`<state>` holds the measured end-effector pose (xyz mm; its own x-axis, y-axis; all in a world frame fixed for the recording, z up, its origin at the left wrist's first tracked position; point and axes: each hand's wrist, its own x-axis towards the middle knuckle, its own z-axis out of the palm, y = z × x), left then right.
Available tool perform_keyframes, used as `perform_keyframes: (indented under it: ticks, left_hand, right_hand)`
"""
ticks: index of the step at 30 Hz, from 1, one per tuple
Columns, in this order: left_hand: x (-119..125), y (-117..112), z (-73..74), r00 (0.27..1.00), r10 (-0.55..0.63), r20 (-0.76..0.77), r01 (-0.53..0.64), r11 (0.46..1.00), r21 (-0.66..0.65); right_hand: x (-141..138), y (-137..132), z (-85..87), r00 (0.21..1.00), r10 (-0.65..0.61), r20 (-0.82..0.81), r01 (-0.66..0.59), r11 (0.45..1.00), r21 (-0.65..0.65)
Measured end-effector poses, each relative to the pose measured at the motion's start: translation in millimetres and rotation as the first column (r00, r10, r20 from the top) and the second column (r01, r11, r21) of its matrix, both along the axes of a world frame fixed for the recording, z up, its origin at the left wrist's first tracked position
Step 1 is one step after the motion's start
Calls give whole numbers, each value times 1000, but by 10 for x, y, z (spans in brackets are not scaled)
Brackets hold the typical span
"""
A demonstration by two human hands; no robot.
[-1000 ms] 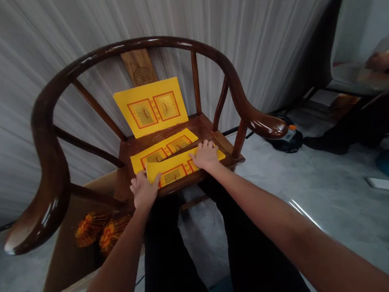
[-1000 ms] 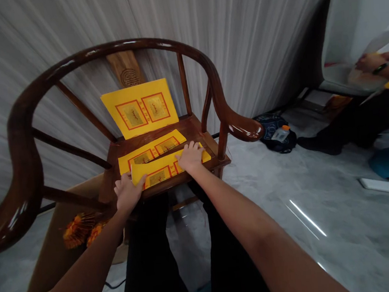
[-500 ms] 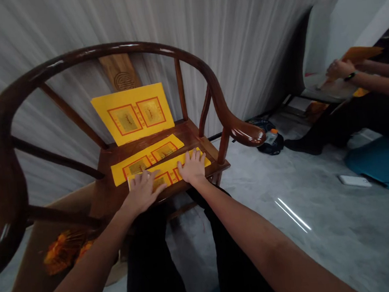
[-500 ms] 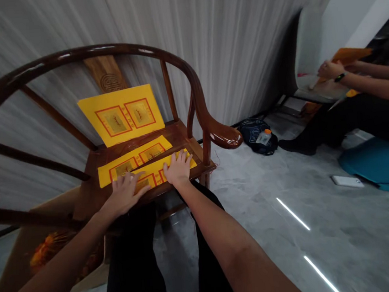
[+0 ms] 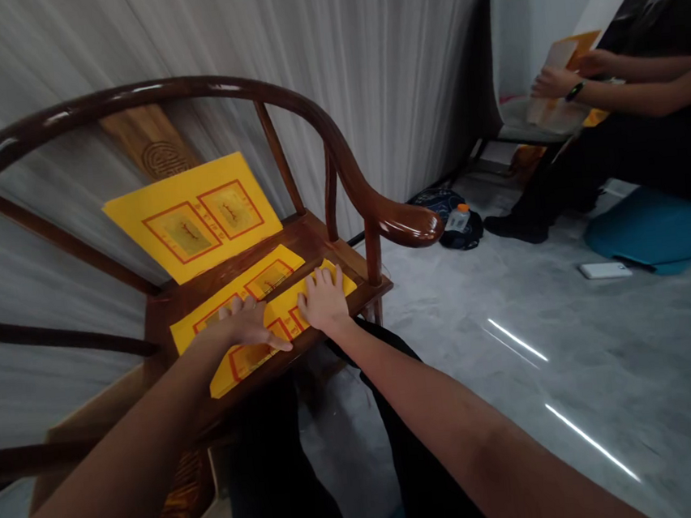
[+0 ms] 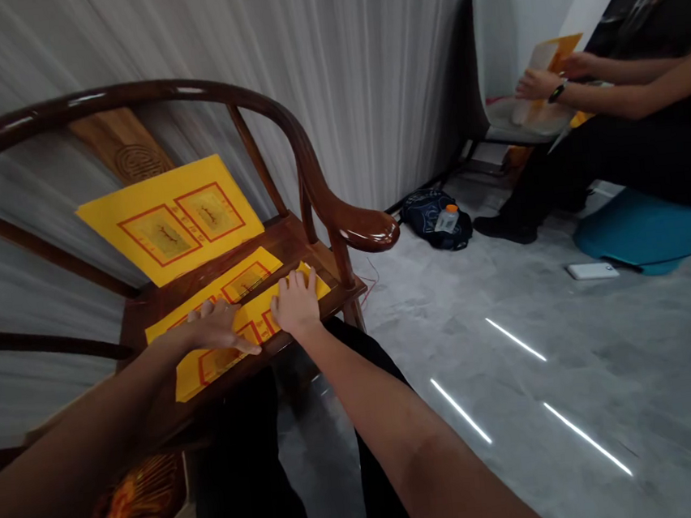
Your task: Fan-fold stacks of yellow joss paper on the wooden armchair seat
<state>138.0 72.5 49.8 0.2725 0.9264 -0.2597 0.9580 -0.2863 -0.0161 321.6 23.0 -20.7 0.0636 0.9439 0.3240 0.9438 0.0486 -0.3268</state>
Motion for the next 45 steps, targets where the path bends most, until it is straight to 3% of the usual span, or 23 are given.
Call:
perform_keyframes:
  ticks: [4, 10, 21, 25, 30, 33, 36, 39, 42, 45]
  left_hand:
    - [84, -30, 37, 978, -91, -186, 79, 994, -72]
    - [171, 14, 100, 949, -116, -292, 90, 991, -100]
    - [133, 1, -25, 947, -38, -318, 7, 995, -98]
    - [148, -34, -26, 955, -15, -298, -17, 994, -103]
    - [185, -51, -10, 966, 57, -254, -96, 985, -143]
    - [170, -33, -34, 970, 67, -234, -100, 986, -133]
    - [68, -54, -115, 984, 81, -158, -96, 991, -94]
    - [-114, -186, -269, 990, 140, 20, -139, 990, -29]
    - [-295, -389, -471, 967, 198, 162, -218, 969, 118]
    - [-377, -533, -615, 955, 219, 202, -269, 926, 267]
  right_hand:
    - [3, -5, 1, 999, 54, -1, -54, 997, 45]
    - [-11, 13, -13, 996, 84, -20, -83, 996, 41]
    - [-7, 8, -35, 993, 64, -102, -62, 998, 17]
    - [0, -5, -18, 991, -2, -132, 2, 1000, 4]
    - [1, 5, -2, 974, -172, -147, 166, 985, -51]
    - [1, 12, 9, 973, -195, -119, 186, 979, -85]
    - [8, 15, 6, 977, -182, -109, 173, 981, -88]
    - [14, 22, -19, 981, -169, -92, 162, 984, -78]
    - [7, 43, -52, 984, -166, -62, 161, 984, -80]
    - [-9, 71, -73, 986, -159, -45, 153, 983, -100]
